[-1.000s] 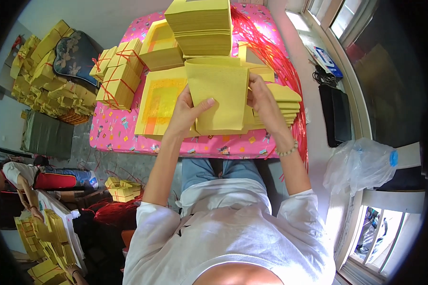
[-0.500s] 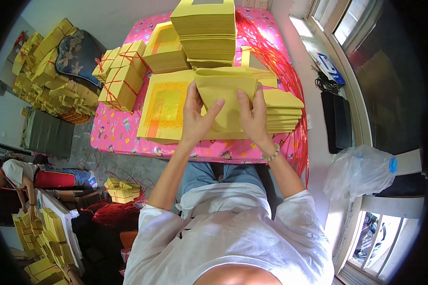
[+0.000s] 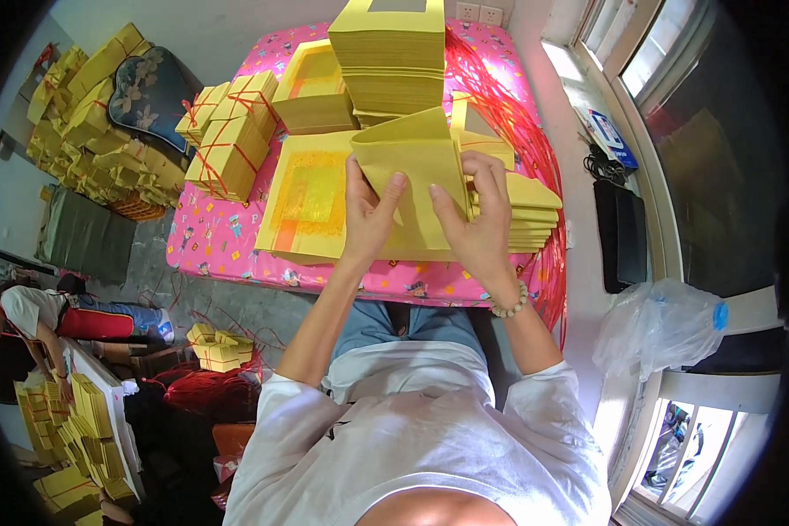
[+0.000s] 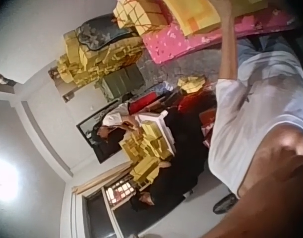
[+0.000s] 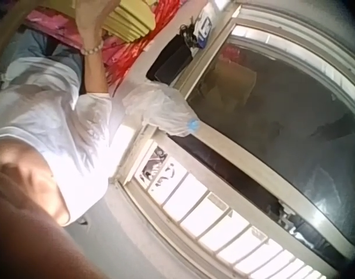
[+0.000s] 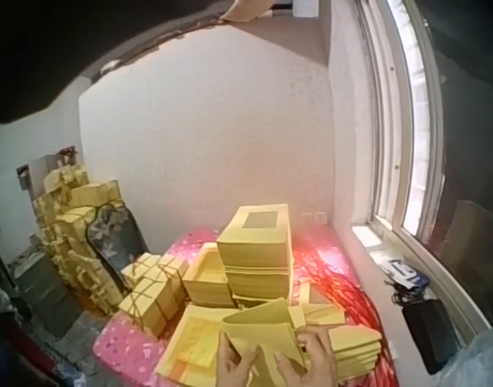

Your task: Folding and stacking joss paper sheets at a table.

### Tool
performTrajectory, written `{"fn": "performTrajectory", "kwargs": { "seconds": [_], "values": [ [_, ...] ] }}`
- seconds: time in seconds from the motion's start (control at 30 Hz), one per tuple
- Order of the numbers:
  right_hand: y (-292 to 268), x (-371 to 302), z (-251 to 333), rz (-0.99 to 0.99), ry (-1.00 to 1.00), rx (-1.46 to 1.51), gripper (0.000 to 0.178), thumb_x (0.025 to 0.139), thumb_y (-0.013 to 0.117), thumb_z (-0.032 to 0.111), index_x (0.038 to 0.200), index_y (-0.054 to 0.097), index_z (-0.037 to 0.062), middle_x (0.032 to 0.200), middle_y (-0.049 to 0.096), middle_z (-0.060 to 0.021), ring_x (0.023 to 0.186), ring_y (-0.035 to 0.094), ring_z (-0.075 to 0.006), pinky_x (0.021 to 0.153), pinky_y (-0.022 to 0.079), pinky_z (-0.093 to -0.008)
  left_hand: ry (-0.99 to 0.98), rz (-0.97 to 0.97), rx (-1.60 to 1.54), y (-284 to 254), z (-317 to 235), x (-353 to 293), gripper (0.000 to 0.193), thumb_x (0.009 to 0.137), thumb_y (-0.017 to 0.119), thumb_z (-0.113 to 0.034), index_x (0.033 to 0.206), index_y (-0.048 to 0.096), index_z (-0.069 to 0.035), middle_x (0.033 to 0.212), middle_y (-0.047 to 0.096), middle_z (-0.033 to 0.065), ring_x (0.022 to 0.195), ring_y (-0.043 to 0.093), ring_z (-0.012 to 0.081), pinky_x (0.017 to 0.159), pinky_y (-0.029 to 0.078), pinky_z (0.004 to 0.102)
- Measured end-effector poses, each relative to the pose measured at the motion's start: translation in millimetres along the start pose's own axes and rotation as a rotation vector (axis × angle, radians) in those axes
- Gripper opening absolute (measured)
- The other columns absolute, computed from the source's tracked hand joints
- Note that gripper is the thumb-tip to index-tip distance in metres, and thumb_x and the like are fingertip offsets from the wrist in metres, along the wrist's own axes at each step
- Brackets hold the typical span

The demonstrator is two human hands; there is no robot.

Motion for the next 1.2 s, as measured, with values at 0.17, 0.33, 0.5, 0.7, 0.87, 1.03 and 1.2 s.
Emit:
{"fn": "performTrajectory", "kwargs": {
  "seconds": [0.17,0.33,0.5,0.7,0.87,1.03,1.2],
  "values": [
    [30.9,-5.0,5.8,0.51,0.194,0.594,0.063,0.078,0.075,0.023,0.128,0.044,0.0001,0.127,0.049,-0.0122,0.113,0.05,-0.0211,0.094,0.041,-0.0336,-0.134,0.077,-0.166,5.2,10.4,-6.6,0.046,0.091,0.054,-0.008,0.131,0.033,-0.002,0.124,0.049,0.011,0.116,0.047,0.0176,0.1,0.035,0.0314],
    [40.2,-25.3,1.3,0.718,0.272,0.684,0.085,0.075,0.076,0.029,0.142,0.031,0.0007,0.134,0.043,-0.0129,0.124,0.041,-0.0218,0.103,0.034,-0.0334,-0.133,0.173,-0.127,17.5,7.9,-13.8,0.052,0.087,0.051,-0.008,0.134,0.03,-0.001,0.128,0.045,0.0122,0.122,0.041,0.0195,0.105,0.029,0.0329],
    [45.1,-27.6,18.8,0.769,0.371,0.9,0.088,0.074,0.076,0.028,0.143,0.028,0.0002,0.138,0.039,-0.0141,0.13,0.035,-0.0232,0.108,0.028,-0.0344,-0.127,0.2,-0.139,19.0,2.8,-16.3,0.055,0.086,0.053,-0.012,0.134,0.03,-0.002,0.127,0.045,0.0124,0.122,0.041,0.0198,0.105,0.03,0.0337],
    [45.6,-36.9,-6.4,0.759,0.306,0.718,0.081,0.075,0.076,0.026,0.14,0.034,0.0011,0.135,0.043,-0.0129,0.126,0.041,-0.0227,0.103,0.035,-0.0354,-0.045,0.223,-0.011,30.1,-7.7,-13.8,0.06,0.082,0.063,-0.009,0.133,0.031,-0.002,0.123,0.048,0.012,0.117,0.046,0.0189,0.099,0.037,0.0345],
    [44.8,-16.8,-10.4,0.501,0.289,0.576,0.061,0.08,0.071,0.022,0.13,0.045,-0.0004,0.121,0.056,-0.0137,0.113,0.053,-0.0234,0.095,0.042,-0.0349,-0.138,0.144,-0.049,26.8,1.3,-9.4,0.057,0.082,0.07,-0.007,0.128,0.036,-0.003,0.116,0.054,0.0101,0.106,0.055,0.0176,0.092,0.046,0.0317],
    [29.3,-3.1,2.5,0.363,0.211,0.243,0.044,0.08,0.07,0.017,0.116,0.053,-0.0019,0.109,0.061,-0.0194,0.101,0.059,-0.032,0.087,0.046,-0.0366,-0.251,-0.06,-0.127,3.5,18.8,-9.2,0.046,0.082,0.071,-0.006,0.12,0.045,-0.002,0.11,0.06,0.0089,0.1,0.059,0.0153,0.087,0.049,0.0291],
    [4.6,3.7,4.3,0.132,0.1,-0.066,0.039,0.083,0.067,0.014,0.114,0.05,-0.0034,0.112,0.057,-0.02,0.102,0.057,-0.0354,0.084,0.046,-0.0396,-0.229,-0.122,-0.096,-6.2,11.4,-1.6,0.045,0.08,0.073,-0.006,0.117,0.047,-0.002,0.108,0.061,0.0087,0.098,0.06,0.0151,0.084,0.05,0.0288]
  ]
}}
Point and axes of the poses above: each hand's wrist, its own x-axis towards the middle knuckle, its own y-axis out of the palm, z = x × y, the point moved 10 cm from there along x, towards the middle knuckle
